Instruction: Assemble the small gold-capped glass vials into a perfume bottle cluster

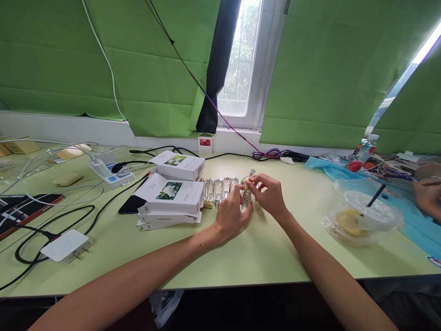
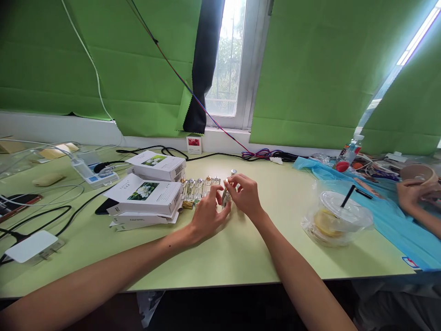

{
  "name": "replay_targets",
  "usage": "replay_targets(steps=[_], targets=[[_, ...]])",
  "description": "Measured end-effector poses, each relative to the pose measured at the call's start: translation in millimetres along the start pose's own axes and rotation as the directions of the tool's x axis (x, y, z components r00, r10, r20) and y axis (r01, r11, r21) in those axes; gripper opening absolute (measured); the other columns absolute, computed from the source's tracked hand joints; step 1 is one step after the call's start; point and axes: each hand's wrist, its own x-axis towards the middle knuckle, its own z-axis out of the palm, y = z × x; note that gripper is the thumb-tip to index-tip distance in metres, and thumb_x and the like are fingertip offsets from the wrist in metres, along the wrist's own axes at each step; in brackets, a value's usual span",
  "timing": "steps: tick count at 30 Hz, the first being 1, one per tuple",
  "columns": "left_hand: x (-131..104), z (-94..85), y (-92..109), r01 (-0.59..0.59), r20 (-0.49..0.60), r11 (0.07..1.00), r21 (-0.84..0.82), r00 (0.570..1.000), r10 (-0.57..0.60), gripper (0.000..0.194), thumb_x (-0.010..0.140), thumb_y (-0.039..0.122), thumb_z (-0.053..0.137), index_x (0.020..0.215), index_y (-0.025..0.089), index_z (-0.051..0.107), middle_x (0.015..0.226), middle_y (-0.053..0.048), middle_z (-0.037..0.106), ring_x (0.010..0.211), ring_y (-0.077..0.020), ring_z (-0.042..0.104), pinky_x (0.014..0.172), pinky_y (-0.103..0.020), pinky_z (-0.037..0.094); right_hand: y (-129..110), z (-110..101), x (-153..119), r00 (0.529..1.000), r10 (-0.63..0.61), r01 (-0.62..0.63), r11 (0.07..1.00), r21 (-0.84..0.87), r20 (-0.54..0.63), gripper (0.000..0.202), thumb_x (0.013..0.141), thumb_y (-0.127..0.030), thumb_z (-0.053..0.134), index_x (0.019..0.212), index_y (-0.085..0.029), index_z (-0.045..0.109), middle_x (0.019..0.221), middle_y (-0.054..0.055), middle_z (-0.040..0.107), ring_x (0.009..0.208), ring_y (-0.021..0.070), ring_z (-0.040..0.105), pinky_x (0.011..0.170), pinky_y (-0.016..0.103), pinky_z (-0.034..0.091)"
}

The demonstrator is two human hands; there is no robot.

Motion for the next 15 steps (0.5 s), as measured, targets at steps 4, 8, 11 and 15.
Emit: replay_targets(steps=[4,8,11,15], targets=[[-1.6,-0.4,-2.2,-0.039,0.033,0.994,-0.103,0.999,0.043,0.035,0.089,0.031,0.057,0.119,0.023,0.042,0.078,0.004,0.057,0.057,-0.0115,0.054,0.057,-0.024,0.037,0.9,-0.1,-0.3,1.0,0.004,-0.005,1.0,-0.004,-0.014,0.021,0.091,-0.036,0.065,0.076,-0.021,0.067,0.085,0.005,0.075,0.068,0.0158,0.066,0.054,0.028,0.053],[-3.0,-0.5,-5.0,-0.096,0.085,0.98,-0.177,0.99,0.112,0.041,0.085,0.025,0.057,0.122,0.024,0.041,0.083,0.004,0.057,0.054,-0.0082,0.05,0.055,-0.021,0.034,-0.1,-0.4,-0.2,1.0,0.006,-0.006,1.0,-0.011,-0.019,0.021,0.09,-0.035,0.064,0.075,-0.021,0.067,0.083,0.005,0.074,0.067,0.0157,0.065,0.054,0.027,0.053],[-3.7,0.0,-5.8,-0.108,0.111,0.975,-0.196,0.985,0.132,0.041,0.083,0.02,0.056,0.121,0.024,0.041,0.084,0.004,0.057,0.054,-0.0077,0.049,0.055,-0.022,0.035,-1.2,-0.5,0.0,1.0,0.015,-0.016,1.0,-0.018,-0.016,0.021,0.089,-0.035,0.064,0.074,-0.021,0.066,0.081,0.005,0.074,0.066,0.0157,0.064,0.054,0.028,0.053],[-3.8,0.5,-4.7,-0.112,0.104,0.978,-0.176,0.986,0.132,0.037,0.084,0.019,0.053,0.119,0.024,0.042,0.083,0.004,0.058,0.053,-0.0084,0.049,0.055,-0.023,0.035,-2.3,-0.7,0.1,1.0,0.011,-0.011,1.0,-0.019,-0.02,0.019,0.088,-0.033,0.064,0.073,-0.021,0.065,0.08,0.005,0.073,0.065,0.0154,0.063,0.054,0.028,0.053]])
